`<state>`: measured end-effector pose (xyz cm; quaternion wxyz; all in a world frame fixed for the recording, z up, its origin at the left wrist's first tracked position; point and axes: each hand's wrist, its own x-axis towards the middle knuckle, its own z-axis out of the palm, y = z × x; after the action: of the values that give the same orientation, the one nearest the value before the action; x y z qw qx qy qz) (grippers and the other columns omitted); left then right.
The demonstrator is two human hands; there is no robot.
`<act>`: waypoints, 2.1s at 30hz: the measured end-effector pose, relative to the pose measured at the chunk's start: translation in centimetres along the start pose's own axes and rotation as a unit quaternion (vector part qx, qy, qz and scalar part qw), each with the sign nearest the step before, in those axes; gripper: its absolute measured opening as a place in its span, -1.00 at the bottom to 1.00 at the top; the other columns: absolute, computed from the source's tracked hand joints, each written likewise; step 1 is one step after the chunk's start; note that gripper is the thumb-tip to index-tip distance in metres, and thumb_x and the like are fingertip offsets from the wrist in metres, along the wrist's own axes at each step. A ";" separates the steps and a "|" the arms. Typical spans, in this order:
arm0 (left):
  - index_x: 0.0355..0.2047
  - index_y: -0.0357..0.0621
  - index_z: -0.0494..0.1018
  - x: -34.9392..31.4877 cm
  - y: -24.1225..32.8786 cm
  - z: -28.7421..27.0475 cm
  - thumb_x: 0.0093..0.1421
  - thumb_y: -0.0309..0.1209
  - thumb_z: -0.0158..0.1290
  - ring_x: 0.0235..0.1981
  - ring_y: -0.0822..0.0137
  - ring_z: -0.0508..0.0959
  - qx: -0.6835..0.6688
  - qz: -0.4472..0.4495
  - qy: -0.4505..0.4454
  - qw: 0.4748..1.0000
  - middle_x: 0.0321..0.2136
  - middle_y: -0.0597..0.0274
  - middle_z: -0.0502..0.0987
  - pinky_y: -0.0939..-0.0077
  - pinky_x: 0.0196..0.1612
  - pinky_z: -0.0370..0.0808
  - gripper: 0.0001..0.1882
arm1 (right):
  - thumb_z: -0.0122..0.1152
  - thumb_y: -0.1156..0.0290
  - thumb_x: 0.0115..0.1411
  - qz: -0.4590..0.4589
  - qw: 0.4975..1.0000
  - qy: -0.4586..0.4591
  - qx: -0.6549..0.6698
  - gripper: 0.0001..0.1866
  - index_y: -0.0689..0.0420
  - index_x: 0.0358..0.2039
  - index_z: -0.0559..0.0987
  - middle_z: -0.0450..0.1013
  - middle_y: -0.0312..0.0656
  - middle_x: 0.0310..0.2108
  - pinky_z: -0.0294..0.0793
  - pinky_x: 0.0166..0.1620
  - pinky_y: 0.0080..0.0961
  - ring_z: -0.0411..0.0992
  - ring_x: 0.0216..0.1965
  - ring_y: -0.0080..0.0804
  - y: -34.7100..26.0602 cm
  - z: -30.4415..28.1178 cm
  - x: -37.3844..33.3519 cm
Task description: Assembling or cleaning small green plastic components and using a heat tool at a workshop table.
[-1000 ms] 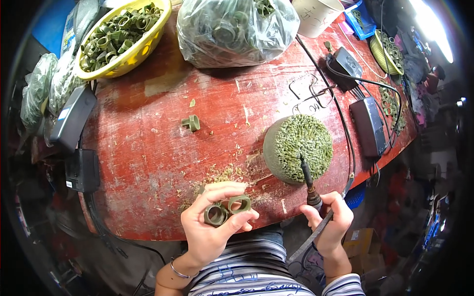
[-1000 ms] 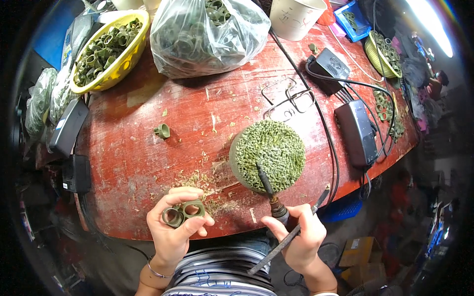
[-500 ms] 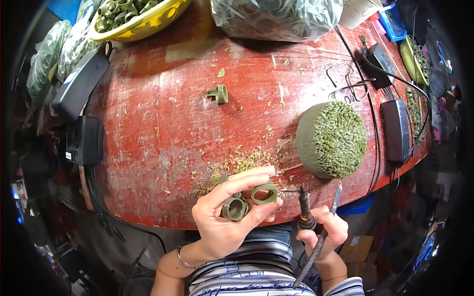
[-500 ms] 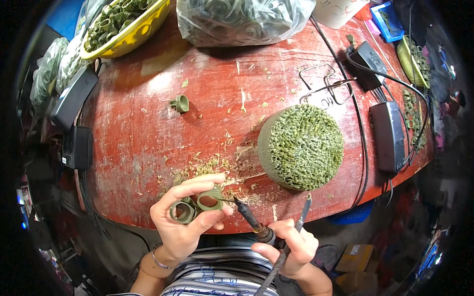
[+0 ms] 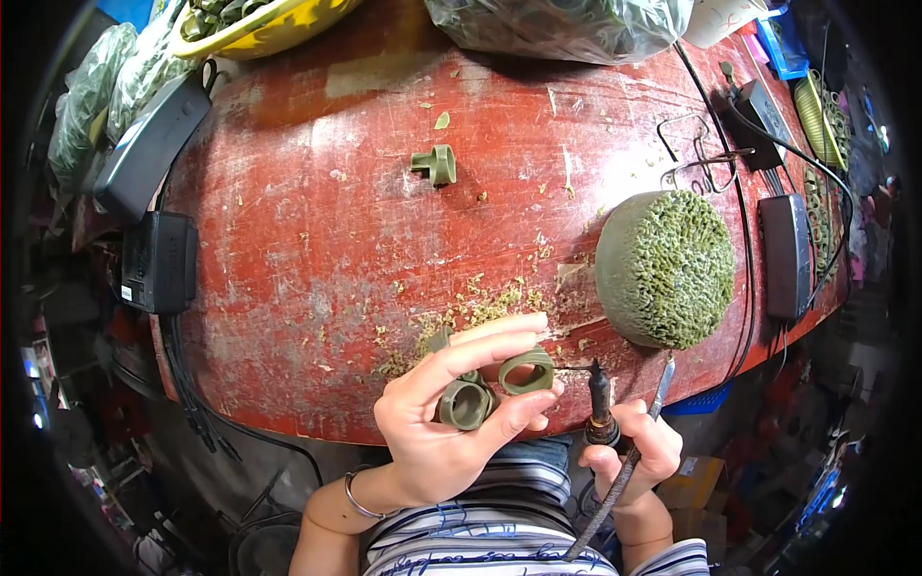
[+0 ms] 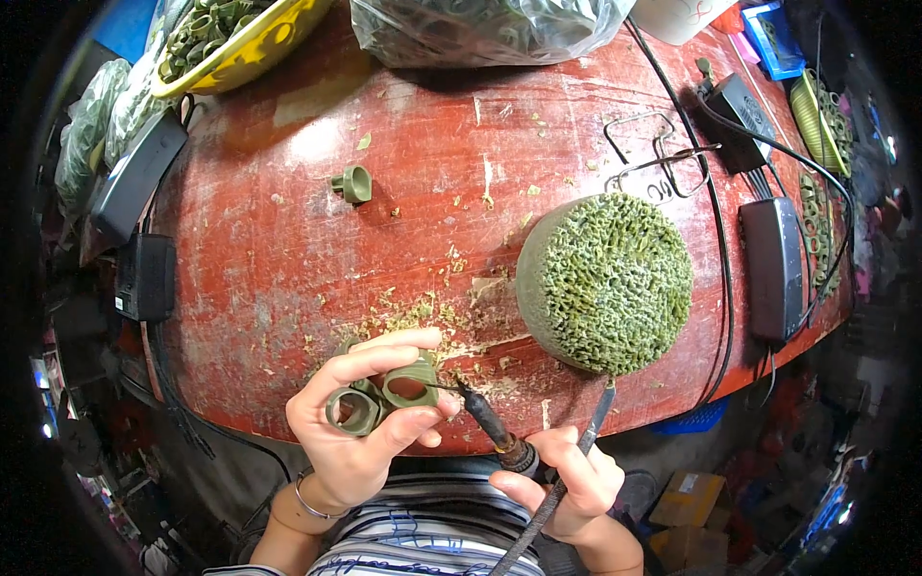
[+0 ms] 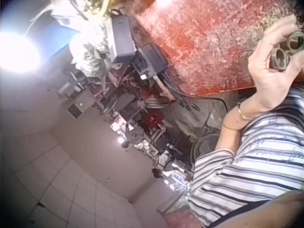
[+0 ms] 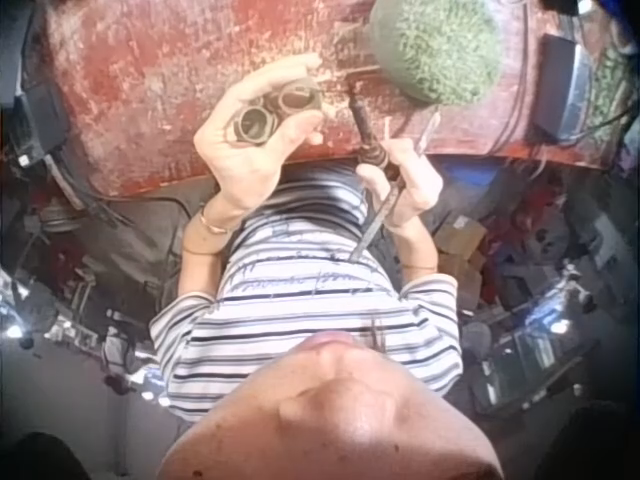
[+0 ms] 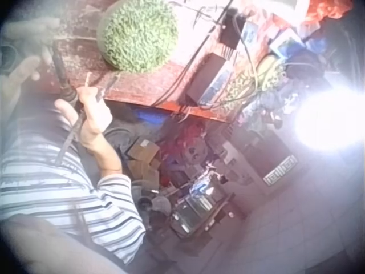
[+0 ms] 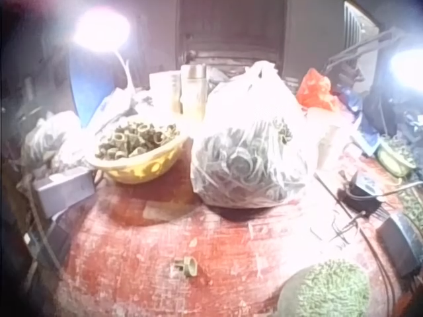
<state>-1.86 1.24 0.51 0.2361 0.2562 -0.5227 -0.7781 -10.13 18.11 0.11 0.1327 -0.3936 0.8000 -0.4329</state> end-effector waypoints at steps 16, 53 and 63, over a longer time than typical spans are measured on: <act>-0.19 -0.41 0.37 0.1 0.0 -0.1 -0.05 -0.72 0.11 -0.31 0.35 0.53 -0.008 0.008 -0.007 1.000 -0.11 -0.17 0.38 0.56 -0.37 0.60 -0.65 | 0.44 0.32 -0.24 0.019 1.000 -0.008 0.006 -0.61 0.30 -0.49 0.46 0.38 -0.15 -0.65 0.32 -0.58 -0.59 0.36 -0.66 -0.36 -0.5 -0.1 0.3; -0.25 -0.37 0.31 0.2 -1.0 -0.3 -0.07 -0.61 0.14 -0.48 0.29 0.55 0.096 0.077 -0.033 0.992 -0.20 -0.21 0.40 0.68 -0.61 0.51 -0.65 | 0.39 0.46 -0.16 0.163 0.977 0.136 -0.032 -0.67 0.24 -0.56 0.33 0.35 -0.13 -0.61 0.31 -0.51 -0.57 0.32 -0.61 -0.39 0.1 -0.9 -0.4; -0.25 -0.38 0.31 0.2 -1.0 -0.5 -0.06 -0.61 0.13 -0.48 0.27 0.55 0.121 0.085 -0.041 0.988 -0.20 -0.23 0.39 0.66 -0.60 0.52 -0.65 | 0.40 0.47 -0.18 0.161 0.977 0.132 -0.045 -0.67 0.25 -0.57 0.34 0.33 -0.17 -0.64 0.28 -0.52 -0.57 0.29 -0.64 -0.42 0.1 -1.0 -0.2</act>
<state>-1.76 1.09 -0.61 0.2468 0.2057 -0.6423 -0.6959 -10.62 18.90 0.58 0.0766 -0.2044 0.8819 -0.4178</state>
